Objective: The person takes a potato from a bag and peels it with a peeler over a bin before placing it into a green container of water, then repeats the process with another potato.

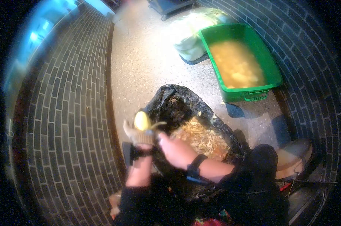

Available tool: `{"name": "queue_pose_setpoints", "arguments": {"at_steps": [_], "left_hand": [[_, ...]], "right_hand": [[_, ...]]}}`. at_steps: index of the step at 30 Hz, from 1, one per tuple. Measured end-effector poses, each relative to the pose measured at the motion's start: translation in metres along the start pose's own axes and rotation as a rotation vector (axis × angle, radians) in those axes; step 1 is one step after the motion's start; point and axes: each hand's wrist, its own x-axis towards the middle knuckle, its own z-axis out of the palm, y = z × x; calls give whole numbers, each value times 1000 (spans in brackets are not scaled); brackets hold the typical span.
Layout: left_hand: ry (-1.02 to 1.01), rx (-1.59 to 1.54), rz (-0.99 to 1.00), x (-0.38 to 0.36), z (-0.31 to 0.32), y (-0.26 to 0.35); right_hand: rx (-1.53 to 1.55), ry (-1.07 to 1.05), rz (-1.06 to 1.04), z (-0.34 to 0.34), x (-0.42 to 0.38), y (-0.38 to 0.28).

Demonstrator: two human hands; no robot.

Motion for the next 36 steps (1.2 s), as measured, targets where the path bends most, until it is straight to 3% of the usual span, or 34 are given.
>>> {"name": "queue_pose_setpoints", "arguments": {"at_steps": [1,5,7,10,12,14,18,23,30,32,34,36], "left_hand": [[97,85,62,-38,38,1],[61,22,-11,-14,17,4],[-3,153,-78,-47,41,10],[44,129,-22,-20,33,11],[-21,160,35,-14,29,13],[-91,171,-168,-32,39,17],[-249,324,-167,-39,34,16],[-242,282,-137,-42,37,9],[-194,218,-11,-19,19,-3],[-156,140,0,-14,14,-8],[-32,137,36,-28,25,-8],[-45,143,35,-23,17,-8]], "right_hand": [[32,-6,-18,5,-4,0],[105,32,-39,10,-2,5],[81,40,-46,-2,4,7],[96,49,29,-31,10,7],[149,101,62,-44,14,11],[163,134,62,-48,19,18],[232,106,59,-51,28,23],[225,135,-77,-36,32,30],[72,130,-36,-18,25,18],[-4,16,72,-20,18,3],[18,18,35,-13,14,3],[23,65,-17,-5,14,4]]}}
